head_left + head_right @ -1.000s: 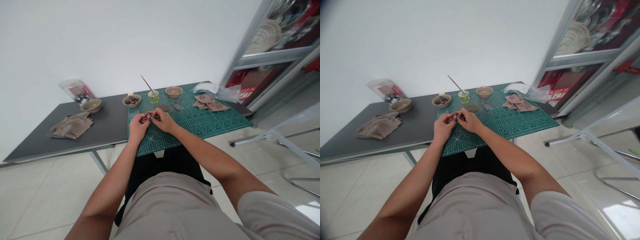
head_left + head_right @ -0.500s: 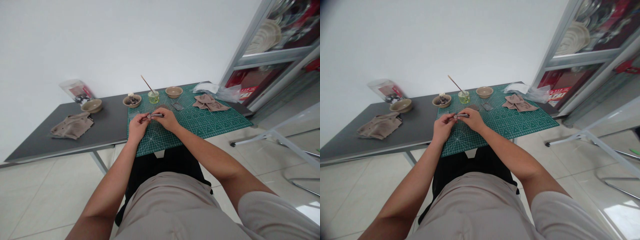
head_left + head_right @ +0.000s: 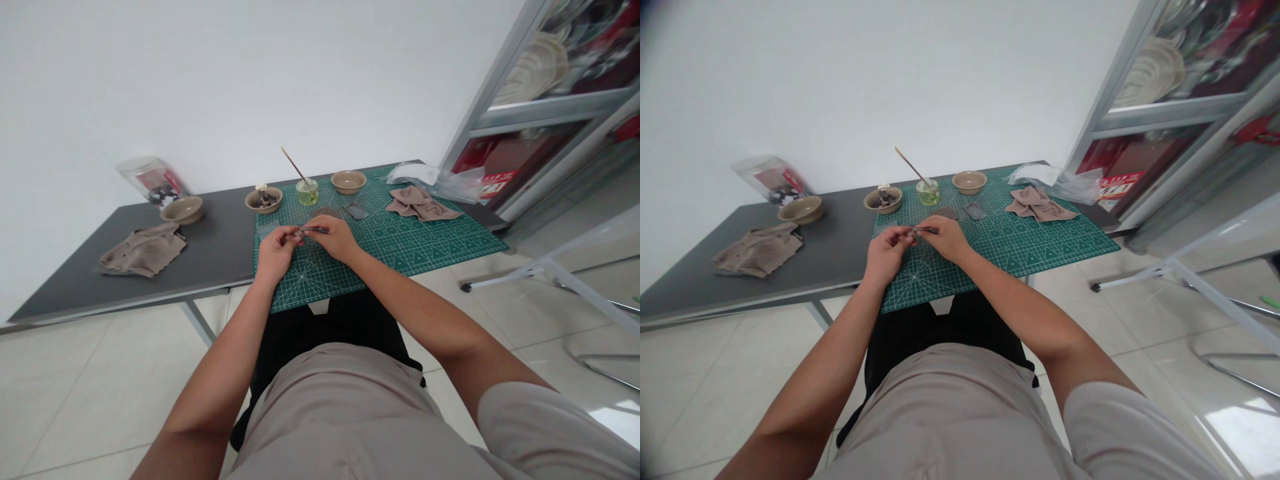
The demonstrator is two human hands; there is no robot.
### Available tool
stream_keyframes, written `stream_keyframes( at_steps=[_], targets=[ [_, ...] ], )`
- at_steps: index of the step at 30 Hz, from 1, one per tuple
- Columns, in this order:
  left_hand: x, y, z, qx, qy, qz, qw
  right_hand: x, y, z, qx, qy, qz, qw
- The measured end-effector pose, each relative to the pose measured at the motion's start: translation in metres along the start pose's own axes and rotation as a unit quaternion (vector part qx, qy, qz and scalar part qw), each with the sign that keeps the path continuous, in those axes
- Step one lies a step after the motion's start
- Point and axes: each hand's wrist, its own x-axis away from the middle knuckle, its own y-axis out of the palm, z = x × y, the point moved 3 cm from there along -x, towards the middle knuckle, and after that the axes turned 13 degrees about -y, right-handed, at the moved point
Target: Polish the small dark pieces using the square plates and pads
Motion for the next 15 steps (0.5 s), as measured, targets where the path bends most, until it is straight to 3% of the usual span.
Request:
stream_keyframes(
  at_steps=[15],
  targets=[
    [0.0034, 0.0003, 0.0068, -0.068, 0.010, 0.020, 0.997, 0.0018, 0.0008, -0.0028, -0.017, -0.016, 0.001, 1.000]
  ],
)
